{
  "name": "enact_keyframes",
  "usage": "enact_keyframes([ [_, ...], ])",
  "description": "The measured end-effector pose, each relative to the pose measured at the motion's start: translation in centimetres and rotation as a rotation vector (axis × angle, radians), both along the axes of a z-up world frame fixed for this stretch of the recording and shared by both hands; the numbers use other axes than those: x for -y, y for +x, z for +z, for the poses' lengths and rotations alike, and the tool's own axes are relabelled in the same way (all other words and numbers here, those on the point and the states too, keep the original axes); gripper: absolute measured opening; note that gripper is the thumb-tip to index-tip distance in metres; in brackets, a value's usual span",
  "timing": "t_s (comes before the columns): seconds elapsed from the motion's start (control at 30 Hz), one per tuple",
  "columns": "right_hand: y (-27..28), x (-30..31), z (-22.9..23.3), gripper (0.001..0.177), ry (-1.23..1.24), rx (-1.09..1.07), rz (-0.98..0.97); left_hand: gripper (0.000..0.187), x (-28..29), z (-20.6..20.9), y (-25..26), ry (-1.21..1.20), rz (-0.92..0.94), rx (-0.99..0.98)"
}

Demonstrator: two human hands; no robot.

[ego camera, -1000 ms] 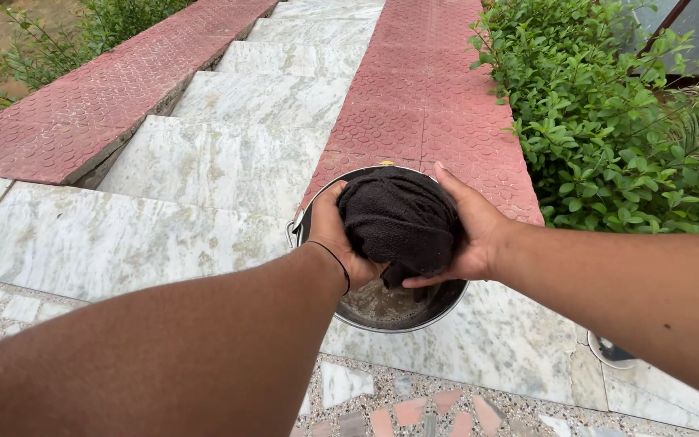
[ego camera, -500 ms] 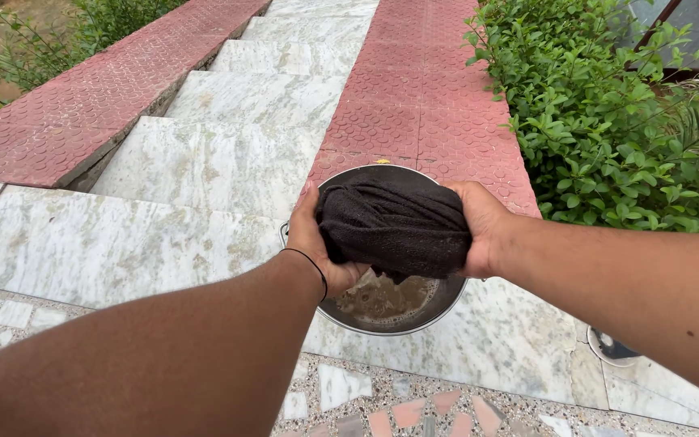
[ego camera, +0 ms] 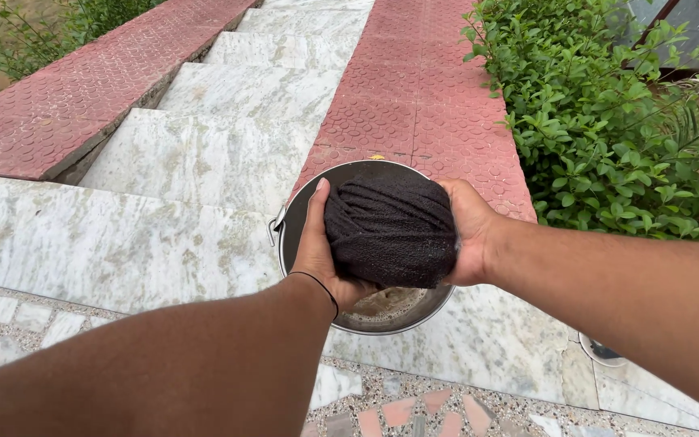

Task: The person washes a garment by dipping and scrubbing it in a bucket of water, wrings it out by hand, and spreads it flat onto the tiled ledge.

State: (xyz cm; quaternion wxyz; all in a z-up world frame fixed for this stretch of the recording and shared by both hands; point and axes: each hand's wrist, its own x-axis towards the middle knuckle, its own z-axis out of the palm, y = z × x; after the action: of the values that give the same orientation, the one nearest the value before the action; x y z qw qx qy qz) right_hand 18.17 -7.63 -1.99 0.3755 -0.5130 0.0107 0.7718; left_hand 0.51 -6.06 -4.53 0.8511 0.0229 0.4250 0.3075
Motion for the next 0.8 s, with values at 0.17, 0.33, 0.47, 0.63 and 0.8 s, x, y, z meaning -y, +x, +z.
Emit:
enact_keyframes([
  [0.17, 0.4, 0.0, -1.4, 0.043, 0.036, -0.012, -0.004, 0.072, -0.8, 0.6, -0.2, 0.038, 0.035, -0.038],
  [0.33, 0.2, 0.9, -0.1, 0.045, -0.023, 0.069, 0.008, 0.043, -2.2, -0.8, 0.2, 0.084, 0.097, -0.157],
  [0.47, -1.9, 1.6, 4.1, 0.073, -0.291, 0.263, 0.054, 0.033, -2.8, 0.1, 0.9, 0.097, 0.104, -0.216],
  [0.63, -1.6, -0.2, -0.3, 0.03, -0.336, 0.223, -0.107, 0.028, -3.8, -3.3, 0.5, 0.118, 0.087, -0.103],
  [0.8, -2.4, -2.0, -2.1, 0.021, 0.061, 0.546, -0.173, 0.037, -2.3, -1.2, 0.6, -0.204, -0.08, -0.268],
])
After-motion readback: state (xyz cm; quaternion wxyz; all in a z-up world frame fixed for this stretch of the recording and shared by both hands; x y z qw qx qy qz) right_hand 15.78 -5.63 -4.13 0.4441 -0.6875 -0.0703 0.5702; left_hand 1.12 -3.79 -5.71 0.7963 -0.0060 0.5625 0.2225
